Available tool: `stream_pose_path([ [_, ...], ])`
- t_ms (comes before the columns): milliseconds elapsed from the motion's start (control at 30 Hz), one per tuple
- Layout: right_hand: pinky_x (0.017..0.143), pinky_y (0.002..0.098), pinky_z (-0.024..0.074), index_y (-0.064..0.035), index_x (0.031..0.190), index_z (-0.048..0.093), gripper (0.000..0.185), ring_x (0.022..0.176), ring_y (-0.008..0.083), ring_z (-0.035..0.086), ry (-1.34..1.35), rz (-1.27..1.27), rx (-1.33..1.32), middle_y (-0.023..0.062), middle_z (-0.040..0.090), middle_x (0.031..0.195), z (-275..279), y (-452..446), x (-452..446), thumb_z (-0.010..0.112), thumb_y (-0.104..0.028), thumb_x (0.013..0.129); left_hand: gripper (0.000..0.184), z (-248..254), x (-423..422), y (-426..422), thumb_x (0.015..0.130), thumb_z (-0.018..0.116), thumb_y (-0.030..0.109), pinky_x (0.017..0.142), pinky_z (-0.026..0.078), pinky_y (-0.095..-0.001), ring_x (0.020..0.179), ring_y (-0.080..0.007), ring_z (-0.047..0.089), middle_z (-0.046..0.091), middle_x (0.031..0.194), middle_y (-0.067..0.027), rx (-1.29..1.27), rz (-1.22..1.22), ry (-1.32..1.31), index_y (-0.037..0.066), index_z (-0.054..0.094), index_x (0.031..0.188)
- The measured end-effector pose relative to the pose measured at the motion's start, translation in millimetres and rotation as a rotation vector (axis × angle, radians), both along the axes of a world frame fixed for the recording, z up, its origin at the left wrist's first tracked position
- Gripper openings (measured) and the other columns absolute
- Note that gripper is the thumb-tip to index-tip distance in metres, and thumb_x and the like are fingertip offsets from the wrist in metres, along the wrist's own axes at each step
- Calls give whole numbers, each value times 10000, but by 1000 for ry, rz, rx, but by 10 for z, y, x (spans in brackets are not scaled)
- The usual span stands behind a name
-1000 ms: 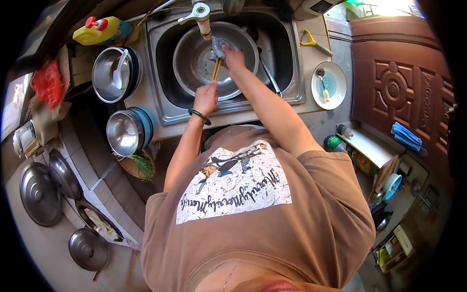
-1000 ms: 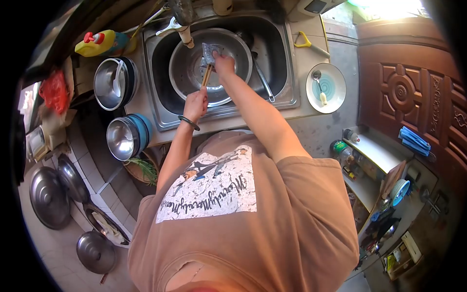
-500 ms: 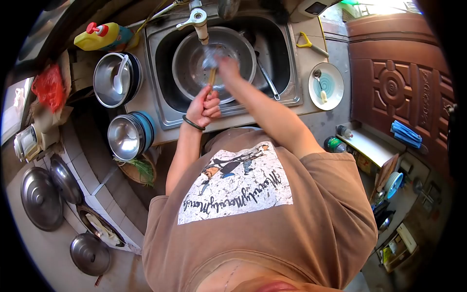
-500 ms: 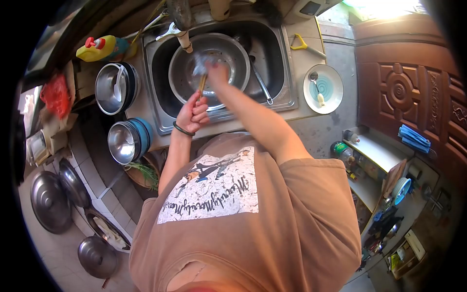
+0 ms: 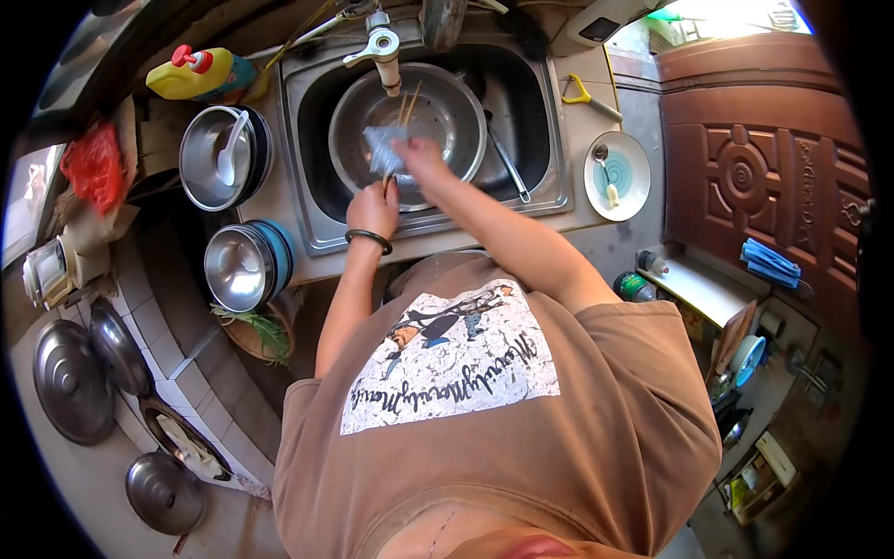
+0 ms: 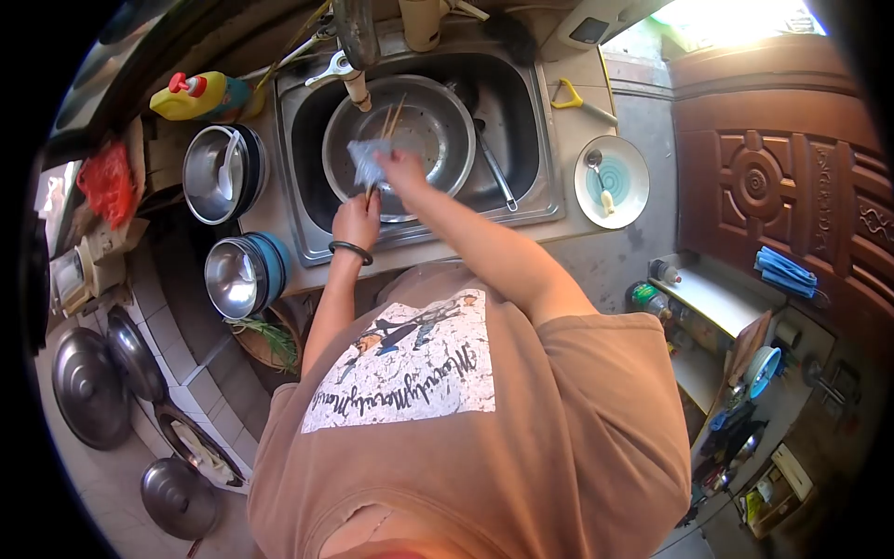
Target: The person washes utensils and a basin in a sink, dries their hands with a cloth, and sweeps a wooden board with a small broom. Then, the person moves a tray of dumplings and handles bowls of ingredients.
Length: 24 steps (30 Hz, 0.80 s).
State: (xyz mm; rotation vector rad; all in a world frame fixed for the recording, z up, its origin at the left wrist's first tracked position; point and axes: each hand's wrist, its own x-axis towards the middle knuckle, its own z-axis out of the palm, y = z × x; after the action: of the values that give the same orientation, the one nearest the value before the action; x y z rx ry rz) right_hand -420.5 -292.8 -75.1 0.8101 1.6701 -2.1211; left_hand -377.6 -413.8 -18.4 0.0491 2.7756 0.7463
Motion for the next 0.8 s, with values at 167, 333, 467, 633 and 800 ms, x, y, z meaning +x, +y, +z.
stream_pose_path([
  [167,679,276,499,14,950,622,228,730,146,624,-18,-165,-134,81,662,866,309,15,-35,606,-209,907,482,28,72,-96,941,475,331,577,428,-487,606,-408,595,569,646,-276,189,-28,-143,-54,602,680],
  [333,563,380,521,67,875,626,214,697,220,645,31,-423,-90,142,640,830,72,409,-559,604,-145,899,538,259,347,-191,971,466,365,441,353,-337,423,-156,433,455,467,-73,582,95,-433,-15,524,595],
  [467,611,374,564,63,887,639,204,693,268,667,121,-240,368,165,667,852,-388,1220,-825,582,-132,909,455,535,418,-233,991,431,356,373,217,-229,386,-56,280,344,482,64,895,296,-698,47,538,675],
  [633,876,417,485,-81,1116,647,427,1062,346,598,-86,472,1296,186,635,1114,342,1720,-599,623,-361,795,318,73,-19,-208,998,351,247,391,210,-200,426,-61,252,269,555,66,1466,378,-1070,-4,543,1033],
  [800,853,391,485,-73,1103,639,277,957,307,623,777,225,948,143,638,1079,1311,1032,-432,623,-187,851,237,-692,-623,195,948,360,140,411,268,-200,492,-70,352,335,586,49,1746,676,-1331,-1,486,1092],
])
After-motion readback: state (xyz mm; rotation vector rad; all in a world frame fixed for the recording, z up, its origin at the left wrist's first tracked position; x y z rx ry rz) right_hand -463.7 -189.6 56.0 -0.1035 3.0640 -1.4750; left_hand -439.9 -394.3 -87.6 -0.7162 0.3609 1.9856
